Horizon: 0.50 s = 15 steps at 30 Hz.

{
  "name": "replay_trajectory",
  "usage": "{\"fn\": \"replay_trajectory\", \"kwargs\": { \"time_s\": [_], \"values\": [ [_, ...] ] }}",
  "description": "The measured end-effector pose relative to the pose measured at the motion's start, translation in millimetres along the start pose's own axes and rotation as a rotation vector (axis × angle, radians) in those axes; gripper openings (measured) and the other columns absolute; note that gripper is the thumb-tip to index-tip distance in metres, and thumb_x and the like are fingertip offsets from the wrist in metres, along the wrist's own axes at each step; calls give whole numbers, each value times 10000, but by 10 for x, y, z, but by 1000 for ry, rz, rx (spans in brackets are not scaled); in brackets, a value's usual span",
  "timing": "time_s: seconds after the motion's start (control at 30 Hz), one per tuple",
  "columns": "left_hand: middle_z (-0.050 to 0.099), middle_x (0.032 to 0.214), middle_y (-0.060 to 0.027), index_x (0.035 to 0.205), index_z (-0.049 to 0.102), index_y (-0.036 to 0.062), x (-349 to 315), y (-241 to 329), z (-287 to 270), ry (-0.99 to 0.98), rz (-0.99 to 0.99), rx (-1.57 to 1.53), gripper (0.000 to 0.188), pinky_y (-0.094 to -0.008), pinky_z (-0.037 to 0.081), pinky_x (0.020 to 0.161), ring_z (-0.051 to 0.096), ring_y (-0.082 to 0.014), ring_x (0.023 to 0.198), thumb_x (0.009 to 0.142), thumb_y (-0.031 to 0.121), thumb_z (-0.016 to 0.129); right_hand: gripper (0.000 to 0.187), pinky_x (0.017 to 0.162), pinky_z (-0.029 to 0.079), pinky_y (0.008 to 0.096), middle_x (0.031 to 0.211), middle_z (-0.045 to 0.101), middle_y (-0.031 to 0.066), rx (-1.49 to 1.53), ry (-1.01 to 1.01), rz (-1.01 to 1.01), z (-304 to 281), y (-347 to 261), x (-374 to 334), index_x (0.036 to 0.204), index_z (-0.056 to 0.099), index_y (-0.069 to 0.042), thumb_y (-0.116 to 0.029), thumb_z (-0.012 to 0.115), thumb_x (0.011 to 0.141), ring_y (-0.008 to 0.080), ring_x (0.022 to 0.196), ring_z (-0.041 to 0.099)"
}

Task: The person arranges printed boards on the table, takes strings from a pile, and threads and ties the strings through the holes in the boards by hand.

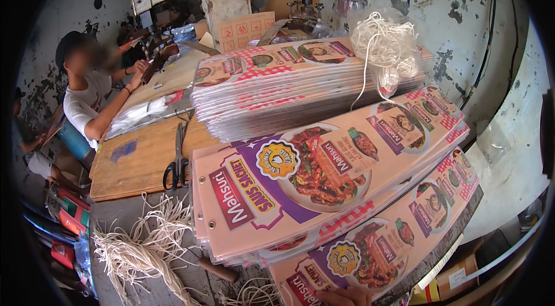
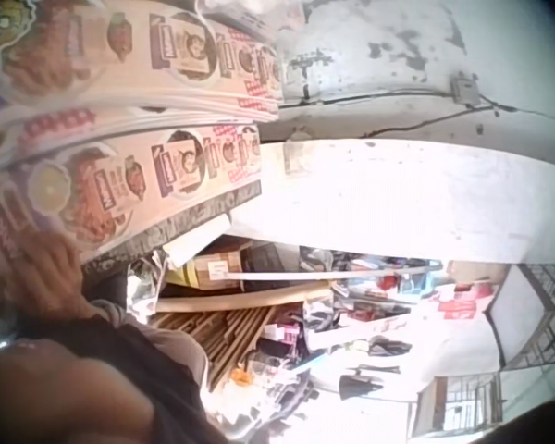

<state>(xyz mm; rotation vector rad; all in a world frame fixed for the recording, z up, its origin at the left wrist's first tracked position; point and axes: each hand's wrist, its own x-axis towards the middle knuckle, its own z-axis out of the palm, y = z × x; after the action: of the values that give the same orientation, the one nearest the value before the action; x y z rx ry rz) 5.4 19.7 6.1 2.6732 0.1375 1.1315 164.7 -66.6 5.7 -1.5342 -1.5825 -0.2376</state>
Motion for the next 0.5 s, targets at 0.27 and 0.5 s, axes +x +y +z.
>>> {"fn": "replay_trajectory", "kwargs": {
  "time_s": [0.27,0.5],
  "values": [
    [424,511,20,966,669,22,20,6,-13,-8,-1,5,262,-231,352,382,414,-99,400,725,101,605,195,726,445,416,945,638,127,-14,-2,8,-20,-22,-8,791,568,-64,-253,613,806,292,807,591],
    [412,520,26,977,668,46,-27,17,-21,-59,11,37,298,-237,359,392,429,-102,415,689,112,630,178,735,443,414,955,631,125,-21,-17,23,-37,-32,12,793,567,-52,-212,642,772,299,821,586]
  ]
}}
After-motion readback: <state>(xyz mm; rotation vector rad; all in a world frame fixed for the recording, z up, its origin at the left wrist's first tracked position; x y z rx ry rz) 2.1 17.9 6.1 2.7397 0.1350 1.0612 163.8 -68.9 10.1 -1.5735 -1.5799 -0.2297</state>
